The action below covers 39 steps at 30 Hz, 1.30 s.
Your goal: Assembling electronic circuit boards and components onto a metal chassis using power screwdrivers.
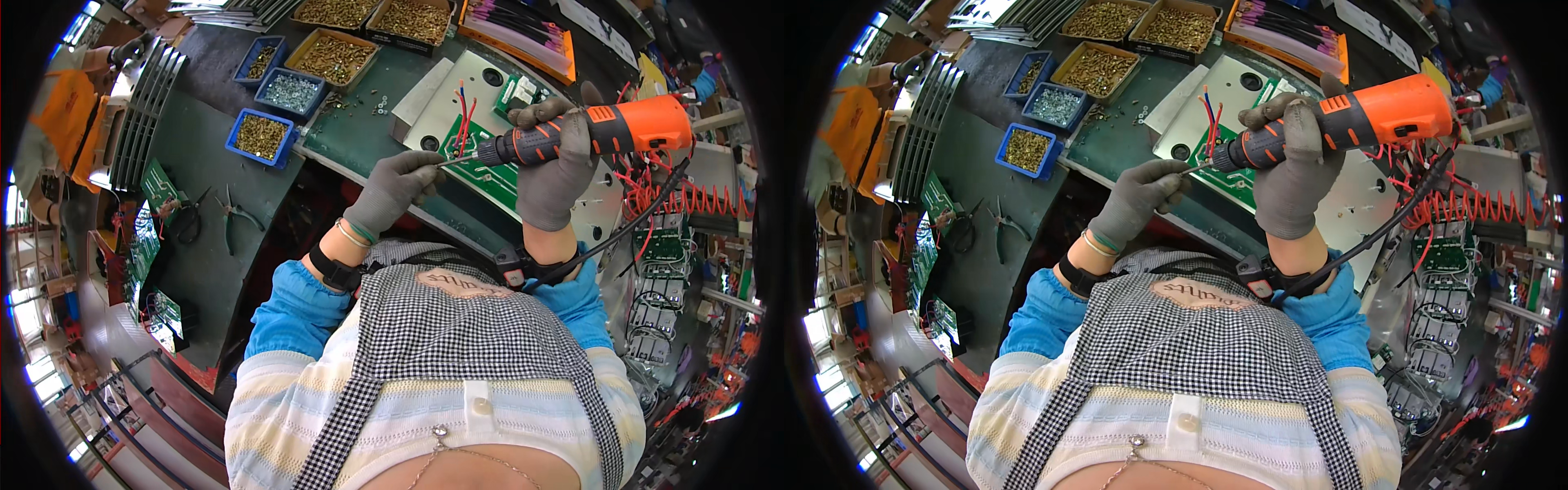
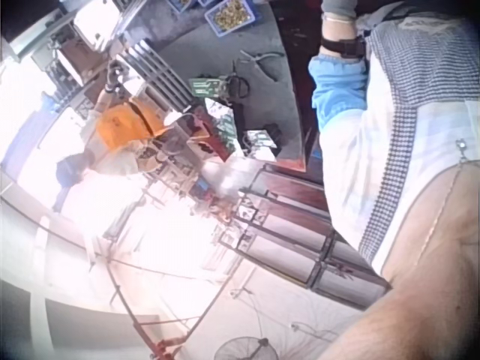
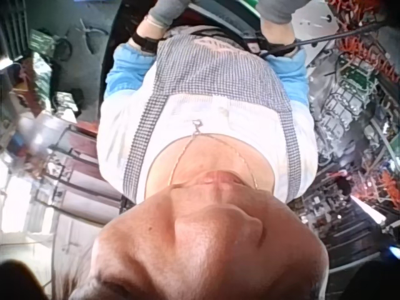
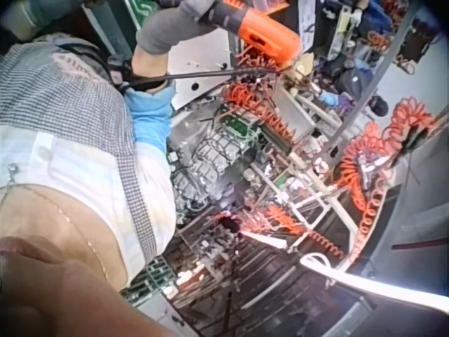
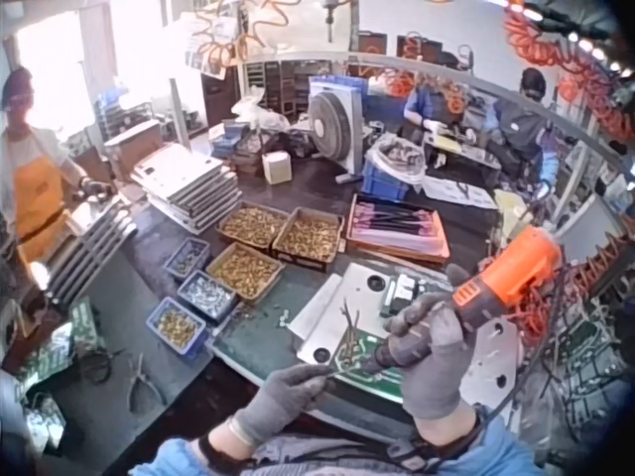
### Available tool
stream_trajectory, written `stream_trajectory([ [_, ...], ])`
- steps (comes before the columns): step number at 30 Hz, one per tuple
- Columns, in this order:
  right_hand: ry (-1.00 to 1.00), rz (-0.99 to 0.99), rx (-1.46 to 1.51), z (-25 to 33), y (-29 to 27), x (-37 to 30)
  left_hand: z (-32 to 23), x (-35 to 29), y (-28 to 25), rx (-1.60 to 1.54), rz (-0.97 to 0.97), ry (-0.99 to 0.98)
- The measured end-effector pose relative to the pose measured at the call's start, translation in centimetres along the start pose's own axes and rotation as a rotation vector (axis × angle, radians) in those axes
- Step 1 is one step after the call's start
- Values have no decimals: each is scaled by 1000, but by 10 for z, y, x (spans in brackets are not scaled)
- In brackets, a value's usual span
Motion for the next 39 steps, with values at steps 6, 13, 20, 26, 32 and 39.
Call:
stream_trajectory([
  [6, -22, 20, -37, -12, 2, -1, 19, -3, -18, -30, -62, -204],
  [13, 8, 114, -86, -24, 9, -6, 38, 3, -30, -162, -58, -253],
  [20, 79, 527, -204, -37, 20, 1, 39, 13, -27, -152, -10, -253],
  [26, 73, 685, -255, -46, 31, -6, 37, 11, -28, -160, -24, -253],
  [32, 243, 428, -111, -40, 27, 8, 38, 11, -30, -154, -22, -263],
  [39, -54, 342, -11, -4, 10, 23, 26, 0, -20, -278, 60, -295],
])
Point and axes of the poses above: each hand's wrist, its own x-axis towards the middle knuckle, its own y-axis out of the palm, z = x × y, the point moved 4 cm from there along x, towards the middle knuckle, and after that the axes turned 7 degrees about z, right-handed, at the moved point
